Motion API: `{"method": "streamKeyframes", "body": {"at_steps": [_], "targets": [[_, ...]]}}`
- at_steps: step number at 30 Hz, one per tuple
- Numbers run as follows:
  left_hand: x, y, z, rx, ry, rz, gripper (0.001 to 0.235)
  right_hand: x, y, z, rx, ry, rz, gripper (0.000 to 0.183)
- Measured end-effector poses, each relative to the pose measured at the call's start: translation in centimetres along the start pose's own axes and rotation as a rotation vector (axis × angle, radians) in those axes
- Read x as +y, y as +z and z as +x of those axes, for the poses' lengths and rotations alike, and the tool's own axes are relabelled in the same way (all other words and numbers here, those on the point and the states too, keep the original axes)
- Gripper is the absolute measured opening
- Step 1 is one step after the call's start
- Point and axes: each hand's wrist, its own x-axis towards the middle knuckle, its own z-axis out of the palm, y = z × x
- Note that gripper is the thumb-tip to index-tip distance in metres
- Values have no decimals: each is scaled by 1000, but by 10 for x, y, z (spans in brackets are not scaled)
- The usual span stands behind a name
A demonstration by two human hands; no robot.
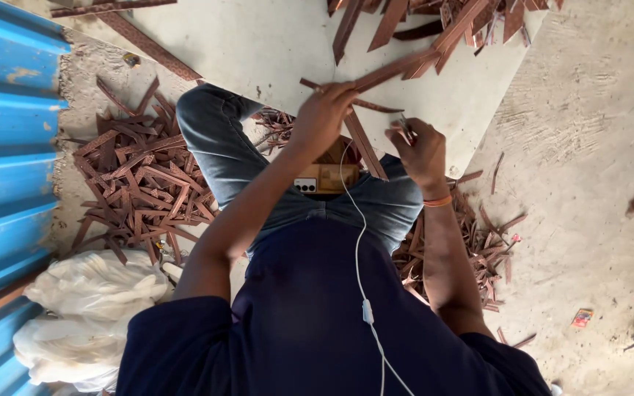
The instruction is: Trimming excess material from leather shoe components using a small hand-held blade.
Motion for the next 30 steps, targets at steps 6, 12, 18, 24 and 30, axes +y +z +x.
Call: {"method": "streamKeyframes", "body": {"at_steps": [6,12,18,24,30], "targets": [[7,-13,3,-17,-37,51,31,-16,14,-5,-78,35,-140,35],[13,15,-9,-33,-68,53,29,-24,2,-15,14,-150,-450,28],[29,-6,-12,52,16,26,33,12,-3,5,57,-171,-228,22],[30,-3,-13,-75,-50,83,41,7,11,28,216,-129,-389,13],[30,14,-18,-77,-22,104,36,-7,-3,26,199,-228,-291,14]]}}
